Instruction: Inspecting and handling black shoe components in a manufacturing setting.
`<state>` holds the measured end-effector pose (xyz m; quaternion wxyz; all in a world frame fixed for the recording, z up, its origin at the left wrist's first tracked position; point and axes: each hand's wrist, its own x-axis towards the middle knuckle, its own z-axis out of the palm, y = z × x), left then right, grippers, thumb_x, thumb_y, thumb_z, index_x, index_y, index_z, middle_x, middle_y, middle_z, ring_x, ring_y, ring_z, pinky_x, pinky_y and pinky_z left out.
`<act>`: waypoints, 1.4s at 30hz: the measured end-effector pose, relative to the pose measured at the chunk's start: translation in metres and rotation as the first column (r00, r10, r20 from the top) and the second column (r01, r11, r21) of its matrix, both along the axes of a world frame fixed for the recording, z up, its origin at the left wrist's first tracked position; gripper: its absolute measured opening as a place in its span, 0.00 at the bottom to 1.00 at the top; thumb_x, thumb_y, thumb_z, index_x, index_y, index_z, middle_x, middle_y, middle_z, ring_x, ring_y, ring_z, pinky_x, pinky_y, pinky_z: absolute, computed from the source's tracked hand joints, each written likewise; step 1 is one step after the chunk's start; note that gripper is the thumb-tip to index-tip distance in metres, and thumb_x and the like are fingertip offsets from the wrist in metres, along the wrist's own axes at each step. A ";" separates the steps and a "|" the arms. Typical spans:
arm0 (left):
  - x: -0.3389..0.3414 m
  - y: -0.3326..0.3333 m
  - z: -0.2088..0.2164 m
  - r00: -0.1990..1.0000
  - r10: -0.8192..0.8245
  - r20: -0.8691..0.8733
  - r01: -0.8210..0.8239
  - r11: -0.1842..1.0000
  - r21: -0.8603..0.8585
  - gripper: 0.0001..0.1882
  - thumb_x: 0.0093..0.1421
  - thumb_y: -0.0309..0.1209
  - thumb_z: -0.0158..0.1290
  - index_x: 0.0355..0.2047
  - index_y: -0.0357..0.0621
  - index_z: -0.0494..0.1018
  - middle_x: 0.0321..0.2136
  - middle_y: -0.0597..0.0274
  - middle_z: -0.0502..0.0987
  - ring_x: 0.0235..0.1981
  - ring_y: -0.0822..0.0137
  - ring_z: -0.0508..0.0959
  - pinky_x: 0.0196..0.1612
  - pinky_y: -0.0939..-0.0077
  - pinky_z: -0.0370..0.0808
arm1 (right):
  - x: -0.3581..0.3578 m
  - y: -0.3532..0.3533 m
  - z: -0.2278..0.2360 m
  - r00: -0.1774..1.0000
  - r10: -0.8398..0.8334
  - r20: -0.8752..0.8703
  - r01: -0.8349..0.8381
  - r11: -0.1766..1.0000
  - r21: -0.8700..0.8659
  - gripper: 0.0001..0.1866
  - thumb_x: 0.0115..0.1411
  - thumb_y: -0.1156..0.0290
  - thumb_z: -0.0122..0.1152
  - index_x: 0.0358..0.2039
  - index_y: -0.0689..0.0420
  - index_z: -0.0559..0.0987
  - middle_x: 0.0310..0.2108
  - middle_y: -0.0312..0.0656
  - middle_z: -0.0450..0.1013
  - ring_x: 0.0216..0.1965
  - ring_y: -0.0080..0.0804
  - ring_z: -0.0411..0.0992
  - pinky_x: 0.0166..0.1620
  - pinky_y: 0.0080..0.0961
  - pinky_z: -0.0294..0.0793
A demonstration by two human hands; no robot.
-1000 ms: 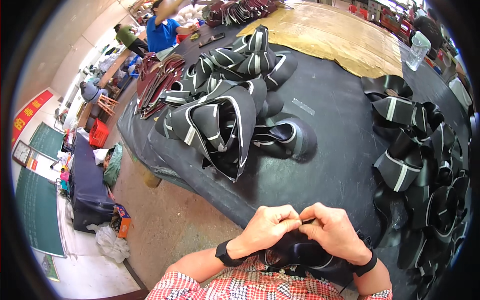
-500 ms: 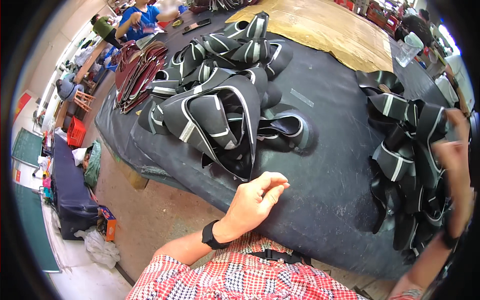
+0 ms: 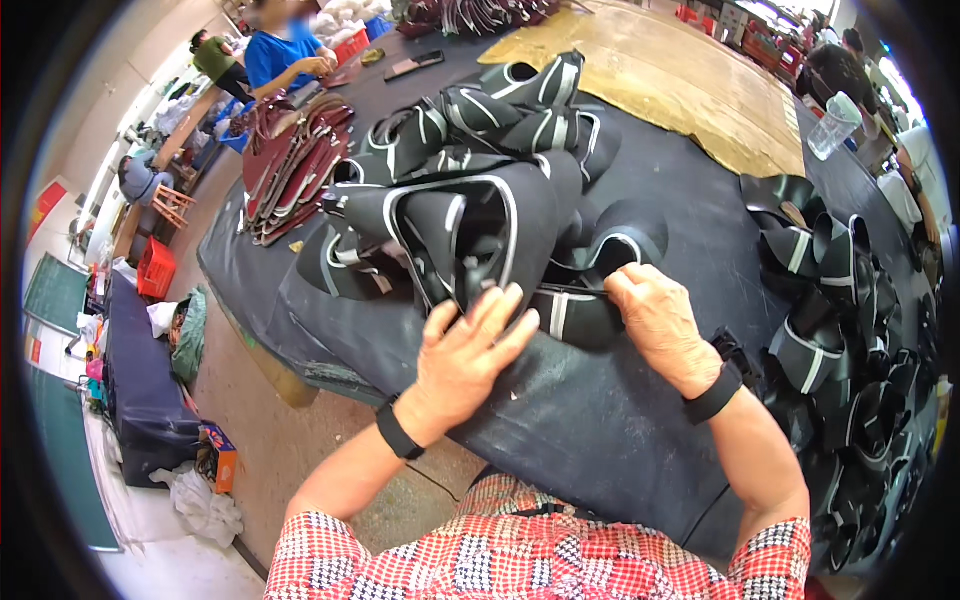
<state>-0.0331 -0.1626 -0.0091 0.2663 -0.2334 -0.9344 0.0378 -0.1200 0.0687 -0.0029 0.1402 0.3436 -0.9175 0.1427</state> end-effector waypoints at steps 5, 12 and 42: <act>-0.018 -0.005 0.006 0.992 -0.086 0.091 0.071 0.985 0.154 0.28 0.42 0.30 0.60 0.47 0.56 0.70 0.53 0.68 0.67 0.53 0.71 0.67 0.56 0.65 0.51 | 0.013 0.047 0.052 0.997 -0.003 0.074 0.000 0.999 0.032 0.03 0.49 0.77 0.52 0.26 0.59 0.68 0.26 0.44 0.66 0.32 0.42 0.68 0.36 0.33 0.69; -0.029 -0.004 -0.007 0.991 0.081 0.111 -0.092 0.991 0.095 0.33 0.42 0.27 0.60 0.51 0.54 0.66 0.55 0.66 0.66 0.55 0.67 0.66 0.55 0.61 0.52 | 0.059 0.145 0.093 0.939 -0.304 0.159 0.281 0.948 0.151 0.19 0.38 0.63 0.67 0.18 0.64 0.68 0.23 0.44 0.62 0.28 0.44 0.64 0.32 0.35 0.63; 0.069 0.157 0.045 0.416 -0.815 0.402 -0.387 0.242 0.890 0.08 0.52 0.29 0.57 0.28 0.40 0.69 0.33 0.55 0.76 0.34 0.64 0.74 0.46 0.70 0.65 | 0.099 0.191 0.034 0.838 0.220 0.499 0.099 0.837 -0.537 0.10 0.40 0.86 0.45 0.26 0.64 0.72 0.28 0.41 0.70 0.29 0.32 0.71 0.35 0.22 0.68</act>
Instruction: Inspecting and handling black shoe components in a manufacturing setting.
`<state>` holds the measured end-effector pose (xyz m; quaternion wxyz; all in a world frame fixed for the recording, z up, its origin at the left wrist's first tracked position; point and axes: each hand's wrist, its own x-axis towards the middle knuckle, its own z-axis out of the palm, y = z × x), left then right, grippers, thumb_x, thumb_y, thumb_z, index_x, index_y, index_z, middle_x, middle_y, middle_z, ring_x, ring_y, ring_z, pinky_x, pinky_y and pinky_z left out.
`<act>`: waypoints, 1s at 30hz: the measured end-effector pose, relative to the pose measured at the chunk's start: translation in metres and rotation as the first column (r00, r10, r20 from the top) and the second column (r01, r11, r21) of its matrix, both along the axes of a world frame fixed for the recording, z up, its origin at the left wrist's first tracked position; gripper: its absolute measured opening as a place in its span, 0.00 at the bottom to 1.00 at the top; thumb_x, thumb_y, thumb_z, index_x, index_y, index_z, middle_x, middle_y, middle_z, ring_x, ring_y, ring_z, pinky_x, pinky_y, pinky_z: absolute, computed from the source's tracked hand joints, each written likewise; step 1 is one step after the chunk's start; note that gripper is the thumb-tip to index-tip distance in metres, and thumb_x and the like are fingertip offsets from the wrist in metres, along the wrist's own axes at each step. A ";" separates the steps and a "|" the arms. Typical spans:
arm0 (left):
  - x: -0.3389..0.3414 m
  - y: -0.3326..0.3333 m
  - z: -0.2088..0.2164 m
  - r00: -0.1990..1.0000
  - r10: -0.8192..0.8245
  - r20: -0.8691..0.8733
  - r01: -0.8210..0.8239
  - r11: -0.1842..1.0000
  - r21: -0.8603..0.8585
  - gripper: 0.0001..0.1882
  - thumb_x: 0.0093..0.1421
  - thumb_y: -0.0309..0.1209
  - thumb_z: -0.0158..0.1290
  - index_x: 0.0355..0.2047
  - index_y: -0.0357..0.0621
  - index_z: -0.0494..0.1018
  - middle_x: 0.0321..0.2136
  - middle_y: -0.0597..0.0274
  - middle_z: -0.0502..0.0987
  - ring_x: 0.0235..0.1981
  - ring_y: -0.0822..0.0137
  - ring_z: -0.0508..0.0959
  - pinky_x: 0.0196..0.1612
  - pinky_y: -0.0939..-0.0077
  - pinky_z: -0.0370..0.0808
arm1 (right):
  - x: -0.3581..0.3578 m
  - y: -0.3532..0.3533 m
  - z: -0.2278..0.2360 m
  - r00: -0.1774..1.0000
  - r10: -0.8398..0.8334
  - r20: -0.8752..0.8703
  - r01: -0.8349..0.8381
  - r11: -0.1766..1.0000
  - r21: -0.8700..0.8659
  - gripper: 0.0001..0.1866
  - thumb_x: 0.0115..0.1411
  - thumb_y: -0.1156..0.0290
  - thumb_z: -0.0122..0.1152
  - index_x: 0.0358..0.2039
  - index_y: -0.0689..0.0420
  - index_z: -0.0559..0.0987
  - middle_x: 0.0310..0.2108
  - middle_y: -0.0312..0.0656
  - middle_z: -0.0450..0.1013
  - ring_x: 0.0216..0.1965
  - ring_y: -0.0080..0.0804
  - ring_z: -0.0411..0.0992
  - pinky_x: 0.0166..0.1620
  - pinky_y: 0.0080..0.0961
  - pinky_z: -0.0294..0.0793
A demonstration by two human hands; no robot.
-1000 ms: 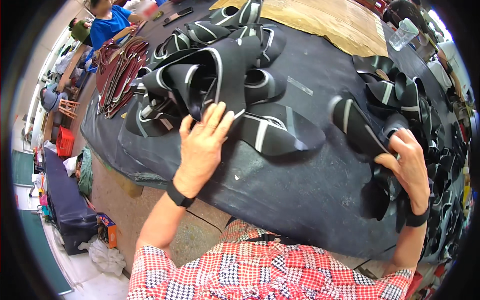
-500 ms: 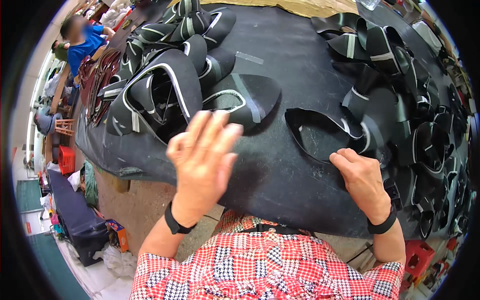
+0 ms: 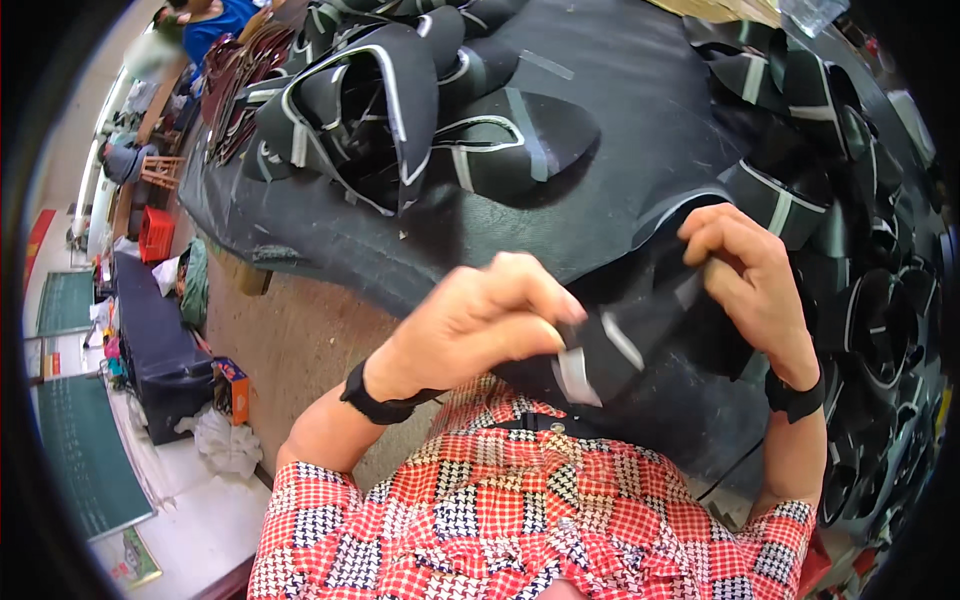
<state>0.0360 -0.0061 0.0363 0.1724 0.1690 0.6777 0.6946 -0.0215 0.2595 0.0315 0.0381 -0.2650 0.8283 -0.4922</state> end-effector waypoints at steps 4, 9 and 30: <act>0.014 -0.009 0.022 0.886 0.115 -0.450 -0.279 0.906 -0.318 0.07 0.57 0.29 0.53 0.29 0.38 0.70 0.26 0.63 0.71 0.29 0.74 0.69 0.32 0.82 0.67 | 0.018 -0.018 0.022 0.953 -0.285 0.104 0.279 0.958 0.067 0.22 0.46 0.87 0.44 0.44 0.64 0.71 0.29 0.41 0.72 0.20 0.23 0.70 0.28 0.16 0.69; 0.037 0.005 0.019 0.825 0.481 -0.298 -0.543 0.820 -0.180 0.04 0.56 0.27 0.54 0.31 0.41 0.71 0.22 0.70 0.71 0.22 0.77 0.66 0.30 0.84 0.65 | 0.065 -0.069 0.055 0.992 0.076 -0.098 -0.089 0.987 -0.131 0.23 0.44 0.78 0.62 0.43 0.67 0.70 0.40 0.52 0.70 0.27 0.29 0.72 0.30 0.21 0.73; 0.035 0.008 -0.015 0.644 0.354 -0.678 -0.691 0.650 -0.317 0.24 0.48 0.18 0.58 0.46 0.40 0.66 0.36 0.58 0.73 0.31 0.69 0.73 0.36 0.79 0.70 | 0.073 -0.107 -0.023 0.959 -0.276 0.072 0.283 0.890 -0.359 0.14 0.53 0.81 0.55 0.42 0.63 0.73 0.33 0.46 0.73 0.30 0.36 0.74 0.35 0.22 0.73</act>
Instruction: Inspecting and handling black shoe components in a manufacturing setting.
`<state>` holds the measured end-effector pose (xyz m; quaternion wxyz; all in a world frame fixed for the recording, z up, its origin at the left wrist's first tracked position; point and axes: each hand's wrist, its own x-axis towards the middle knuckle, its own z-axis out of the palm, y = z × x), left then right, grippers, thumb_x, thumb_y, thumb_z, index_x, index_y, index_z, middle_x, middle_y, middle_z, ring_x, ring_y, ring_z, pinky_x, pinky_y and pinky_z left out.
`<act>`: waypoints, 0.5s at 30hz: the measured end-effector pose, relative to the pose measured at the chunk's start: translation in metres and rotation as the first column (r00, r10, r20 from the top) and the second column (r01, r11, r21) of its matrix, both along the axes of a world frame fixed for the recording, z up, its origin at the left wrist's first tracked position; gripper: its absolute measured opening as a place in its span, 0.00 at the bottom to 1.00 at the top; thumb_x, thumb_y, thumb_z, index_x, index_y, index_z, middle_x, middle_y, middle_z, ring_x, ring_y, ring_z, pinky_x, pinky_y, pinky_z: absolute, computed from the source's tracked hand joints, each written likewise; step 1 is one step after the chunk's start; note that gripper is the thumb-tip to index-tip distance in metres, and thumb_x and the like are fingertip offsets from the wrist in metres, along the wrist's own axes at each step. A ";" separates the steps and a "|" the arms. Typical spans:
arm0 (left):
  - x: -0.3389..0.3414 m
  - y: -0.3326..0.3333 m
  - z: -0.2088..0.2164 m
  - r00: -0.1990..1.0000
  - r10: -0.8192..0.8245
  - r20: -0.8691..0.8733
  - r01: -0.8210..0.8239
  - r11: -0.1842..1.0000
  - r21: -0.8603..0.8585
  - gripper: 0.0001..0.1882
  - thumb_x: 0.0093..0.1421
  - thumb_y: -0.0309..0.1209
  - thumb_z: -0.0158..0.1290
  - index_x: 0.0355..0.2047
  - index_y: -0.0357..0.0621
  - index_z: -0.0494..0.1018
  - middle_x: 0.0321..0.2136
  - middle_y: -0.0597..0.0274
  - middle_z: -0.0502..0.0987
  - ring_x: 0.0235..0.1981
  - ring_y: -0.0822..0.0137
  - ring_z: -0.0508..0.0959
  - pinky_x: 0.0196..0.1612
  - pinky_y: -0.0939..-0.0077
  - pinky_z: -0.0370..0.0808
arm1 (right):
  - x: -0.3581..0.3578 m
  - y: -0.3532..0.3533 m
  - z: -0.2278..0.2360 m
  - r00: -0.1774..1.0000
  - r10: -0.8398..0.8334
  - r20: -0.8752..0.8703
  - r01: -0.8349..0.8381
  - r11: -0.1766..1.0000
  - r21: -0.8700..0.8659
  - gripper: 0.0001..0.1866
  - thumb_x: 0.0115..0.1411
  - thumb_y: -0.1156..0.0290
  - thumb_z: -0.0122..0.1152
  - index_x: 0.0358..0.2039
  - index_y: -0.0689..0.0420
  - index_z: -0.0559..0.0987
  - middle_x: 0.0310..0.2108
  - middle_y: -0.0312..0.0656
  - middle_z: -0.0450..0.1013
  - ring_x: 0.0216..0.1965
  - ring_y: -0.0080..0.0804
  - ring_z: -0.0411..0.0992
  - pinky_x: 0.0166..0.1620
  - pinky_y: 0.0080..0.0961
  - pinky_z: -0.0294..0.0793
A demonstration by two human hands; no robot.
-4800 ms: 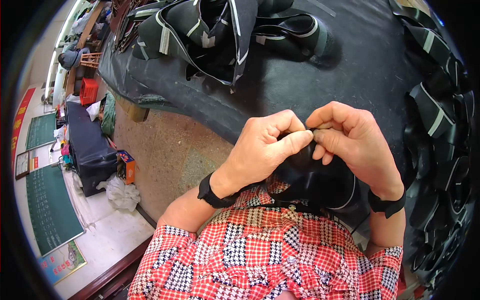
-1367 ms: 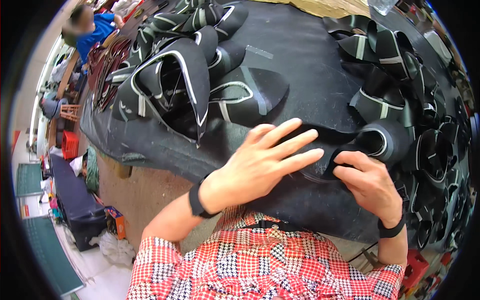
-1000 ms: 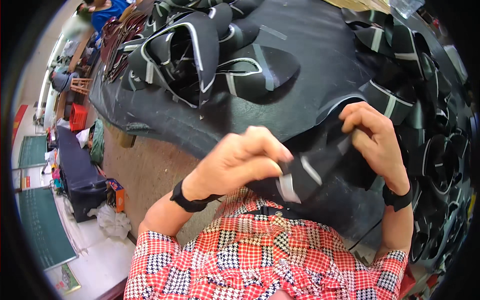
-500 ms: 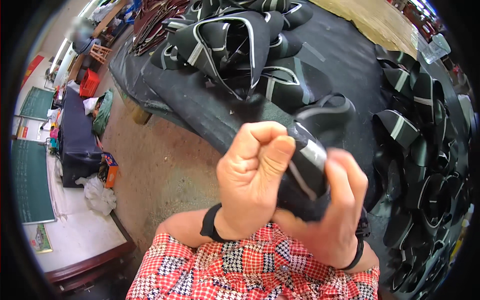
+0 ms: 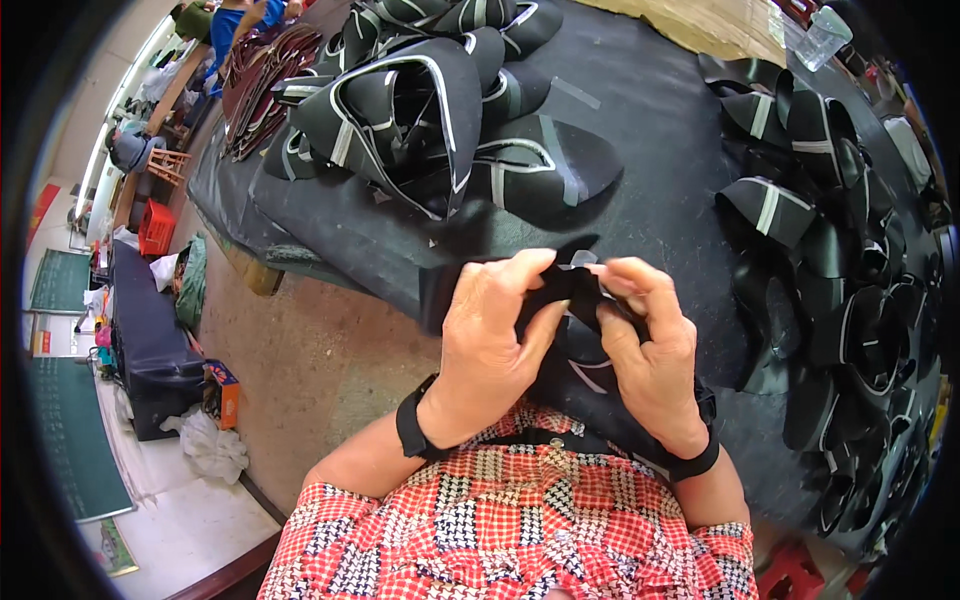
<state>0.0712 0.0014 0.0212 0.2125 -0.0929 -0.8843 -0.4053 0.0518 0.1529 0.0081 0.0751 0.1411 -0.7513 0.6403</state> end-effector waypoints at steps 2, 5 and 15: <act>-0.006 -0.003 0.000 0.994 -0.003 -0.105 -0.009 0.993 -0.116 0.25 0.40 0.22 0.63 0.41 0.45 0.71 0.31 0.62 0.70 0.30 0.64 0.68 0.34 0.74 0.67 | -0.003 0.003 0.005 0.987 0.108 0.117 -0.122 0.985 0.124 0.10 0.55 0.80 0.55 0.39 0.64 0.74 0.27 0.45 0.73 0.25 0.29 0.73 0.30 0.20 0.71; -0.011 -0.017 0.010 0.989 0.057 -0.136 -0.106 0.915 -0.388 0.16 0.37 0.26 0.64 0.30 0.47 0.74 0.34 0.63 0.71 0.34 0.63 0.68 0.35 0.75 0.64 | -0.011 0.005 -0.009 0.973 0.175 0.150 -0.187 0.980 0.064 0.08 0.54 0.79 0.57 0.35 0.64 0.76 0.25 0.45 0.74 0.25 0.24 0.73 0.30 0.19 0.70; -0.020 -0.057 -0.011 0.564 -0.619 0.546 -0.166 0.563 0.809 0.05 0.60 0.25 0.48 0.35 0.37 0.71 0.33 0.68 0.75 0.34 0.81 0.72 0.39 0.86 0.70 | -0.025 -0.012 -0.019 0.735 0.455 0.503 -0.361 0.890 -0.277 0.09 0.56 0.77 0.56 0.37 0.64 0.75 0.30 0.33 0.73 0.32 0.16 0.68 0.37 0.15 0.68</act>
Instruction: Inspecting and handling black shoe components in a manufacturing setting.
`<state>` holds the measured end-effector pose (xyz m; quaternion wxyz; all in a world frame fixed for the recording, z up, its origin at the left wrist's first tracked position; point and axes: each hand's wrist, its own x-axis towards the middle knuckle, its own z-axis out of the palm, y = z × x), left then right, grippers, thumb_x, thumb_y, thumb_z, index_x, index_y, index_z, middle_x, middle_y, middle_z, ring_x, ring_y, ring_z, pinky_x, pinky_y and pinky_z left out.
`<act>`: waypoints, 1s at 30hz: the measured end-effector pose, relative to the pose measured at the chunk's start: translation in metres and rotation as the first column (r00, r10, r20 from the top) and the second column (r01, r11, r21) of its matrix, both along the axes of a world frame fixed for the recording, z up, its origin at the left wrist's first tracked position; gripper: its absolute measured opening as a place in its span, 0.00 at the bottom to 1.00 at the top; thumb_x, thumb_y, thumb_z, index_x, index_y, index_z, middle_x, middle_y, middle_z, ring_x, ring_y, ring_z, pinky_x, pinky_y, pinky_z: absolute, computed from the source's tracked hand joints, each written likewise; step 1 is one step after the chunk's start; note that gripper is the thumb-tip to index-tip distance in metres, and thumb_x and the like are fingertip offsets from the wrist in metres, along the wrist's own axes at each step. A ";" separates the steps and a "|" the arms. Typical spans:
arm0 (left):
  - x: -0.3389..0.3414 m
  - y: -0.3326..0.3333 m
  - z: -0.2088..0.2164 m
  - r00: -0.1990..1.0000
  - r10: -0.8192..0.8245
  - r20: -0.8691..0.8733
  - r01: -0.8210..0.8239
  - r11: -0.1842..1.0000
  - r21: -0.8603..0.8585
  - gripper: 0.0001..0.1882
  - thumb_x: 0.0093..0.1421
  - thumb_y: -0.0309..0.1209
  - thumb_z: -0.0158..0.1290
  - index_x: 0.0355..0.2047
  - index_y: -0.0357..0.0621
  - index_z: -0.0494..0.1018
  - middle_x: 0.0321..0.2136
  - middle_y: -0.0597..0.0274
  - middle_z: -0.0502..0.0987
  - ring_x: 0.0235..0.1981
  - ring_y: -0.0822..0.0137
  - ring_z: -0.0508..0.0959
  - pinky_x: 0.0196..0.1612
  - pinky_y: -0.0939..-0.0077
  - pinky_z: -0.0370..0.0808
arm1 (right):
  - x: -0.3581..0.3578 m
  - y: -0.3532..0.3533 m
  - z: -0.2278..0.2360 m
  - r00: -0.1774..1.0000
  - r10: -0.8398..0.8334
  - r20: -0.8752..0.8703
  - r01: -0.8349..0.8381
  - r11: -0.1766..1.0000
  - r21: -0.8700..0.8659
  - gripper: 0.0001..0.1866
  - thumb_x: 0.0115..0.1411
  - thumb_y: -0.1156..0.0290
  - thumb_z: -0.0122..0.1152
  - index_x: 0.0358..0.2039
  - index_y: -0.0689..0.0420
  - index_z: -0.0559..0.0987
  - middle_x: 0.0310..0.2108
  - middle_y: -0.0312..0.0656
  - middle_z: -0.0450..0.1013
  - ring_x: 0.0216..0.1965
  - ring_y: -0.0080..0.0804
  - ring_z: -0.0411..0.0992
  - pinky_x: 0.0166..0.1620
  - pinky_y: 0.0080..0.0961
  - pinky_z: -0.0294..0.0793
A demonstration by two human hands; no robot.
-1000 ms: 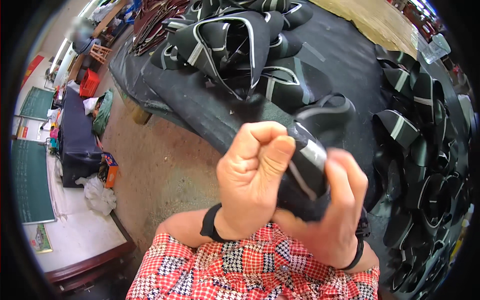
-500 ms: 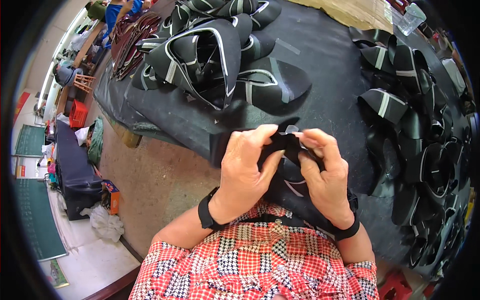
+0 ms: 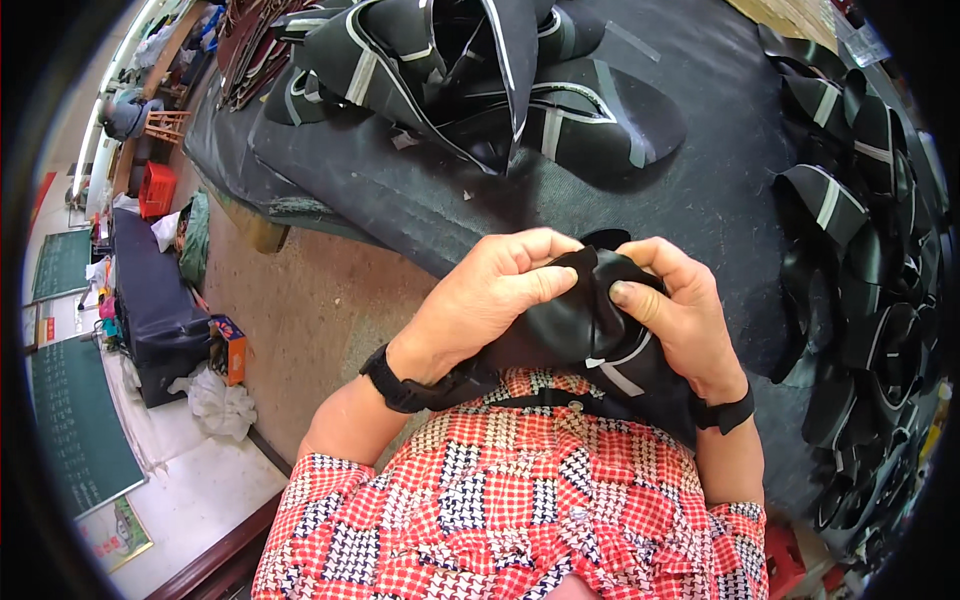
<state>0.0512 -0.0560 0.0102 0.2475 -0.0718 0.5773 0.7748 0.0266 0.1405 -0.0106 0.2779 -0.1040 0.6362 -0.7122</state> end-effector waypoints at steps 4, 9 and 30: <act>0.001 -0.001 -0.007 0.999 0.036 0.038 -0.036 0.999 -0.004 0.08 0.61 0.27 0.48 0.38 0.37 0.71 0.31 0.70 0.74 0.33 0.81 0.72 0.38 0.86 0.70 | -0.003 -0.007 0.000 0.986 -0.089 0.141 0.098 0.994 -0.055 0.09 0.55 0.78 0.58 0.37 0.64 0.74 0.29 0.34 0.73 0.31 0.16 0.69 0.37 0.14 0.68; -0.008 0.001 -0.012 0.990 -0.042 -0.134 -0.003 0.947 -0.323 0.07 0.59 0.26 0.51 0.37 0.38 0.71 0.28 0.73 0.72 0.30 0.84 0.69 0.36 0.89 0.67 | -0.009 -0.011 0.003 0.961 -0.132 0.244 0.140 0.990 -0.016 0.08 0.54 0.78 0.58 0.35 0.64 0.75 0.28 0.33 0.73 0.30 0.13 0.68 0.35 0.11 0.68; -0.030 0.005 -0.031 1.000 -0.002 -0.029 -0.007 0.953 -0.302 0.04 0.58 0.25 0.52 0.34 0.38 0.72 0.28 0.73 0.73 0.32 0.83 0.70 0.36 0.89 0.66 | -0.028 -0.003 -0.015 0.900 -0.165 0.404 0.193 0.981 -0.030 0.08 0.54 0.80 0.58 0.36 0.65 0.75 0.28 0.36 0.74 0.28 0.16 0.71 0.33 0.11 0.70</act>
